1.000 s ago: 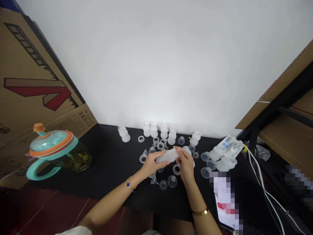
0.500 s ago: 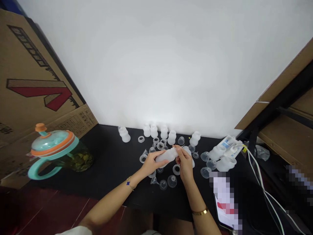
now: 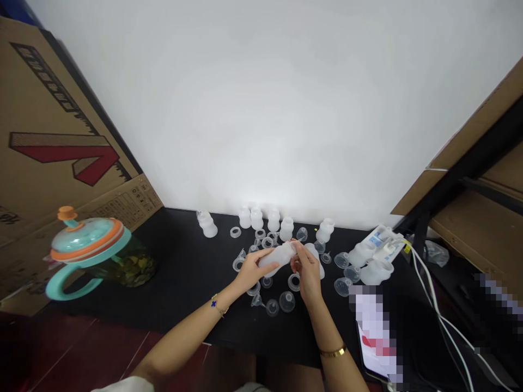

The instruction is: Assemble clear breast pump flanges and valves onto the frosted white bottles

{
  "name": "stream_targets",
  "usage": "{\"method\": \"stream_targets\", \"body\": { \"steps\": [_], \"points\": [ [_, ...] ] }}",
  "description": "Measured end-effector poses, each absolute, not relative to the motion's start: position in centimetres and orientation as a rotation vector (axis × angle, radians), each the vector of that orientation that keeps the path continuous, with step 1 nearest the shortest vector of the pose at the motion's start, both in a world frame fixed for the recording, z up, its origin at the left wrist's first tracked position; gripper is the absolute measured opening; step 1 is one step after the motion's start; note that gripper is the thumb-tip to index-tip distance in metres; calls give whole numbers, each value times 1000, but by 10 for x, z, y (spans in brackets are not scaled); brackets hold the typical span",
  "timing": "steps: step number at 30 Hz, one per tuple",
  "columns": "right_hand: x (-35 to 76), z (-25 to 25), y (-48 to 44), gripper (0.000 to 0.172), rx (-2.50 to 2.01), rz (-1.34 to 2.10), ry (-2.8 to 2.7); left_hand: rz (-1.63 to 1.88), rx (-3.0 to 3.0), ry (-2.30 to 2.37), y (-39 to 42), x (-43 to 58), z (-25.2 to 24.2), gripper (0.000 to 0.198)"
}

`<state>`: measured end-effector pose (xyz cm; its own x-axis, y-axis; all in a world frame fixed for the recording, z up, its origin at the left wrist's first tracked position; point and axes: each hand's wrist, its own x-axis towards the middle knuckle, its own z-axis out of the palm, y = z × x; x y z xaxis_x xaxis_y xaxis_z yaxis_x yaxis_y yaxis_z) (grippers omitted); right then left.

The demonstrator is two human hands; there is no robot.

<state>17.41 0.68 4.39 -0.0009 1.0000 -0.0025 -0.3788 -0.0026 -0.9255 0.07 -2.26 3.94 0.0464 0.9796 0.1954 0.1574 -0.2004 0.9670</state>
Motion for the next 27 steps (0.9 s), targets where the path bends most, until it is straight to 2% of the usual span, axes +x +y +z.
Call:
{"method": "stream_targets", "body": {
  "steps": [5, 8, 11, 14, 18, 27],
  "points": [
    [174, 46, 9, 46, -989, 1379, -841, 1394, 1389, 1134, -20, -2, 45, 44],
    [176, 43, 11, 43, -1052, 1312, -908, 1469, 1330, 1148, -18, -3, 45, 43],
    [176, 37, 12, 42, -1158, 1138, -1099, 1514, 1255, 1137, -16, -4, 42, 42],
    [176, 29, 13, 39, -1275, 808, -1442, 1539, 1199, 1112, -15, -4, 41, 43],
    [174, 15, 17, 38, -1236, 447, -1838, 1546, 1194, 1110, -15, -4, 44, 43],
    [177, -9, 26, 42, -1296, 287, -2072, 1548, 1185, 1104, -16, -3, 45, 42]
  ]
}}
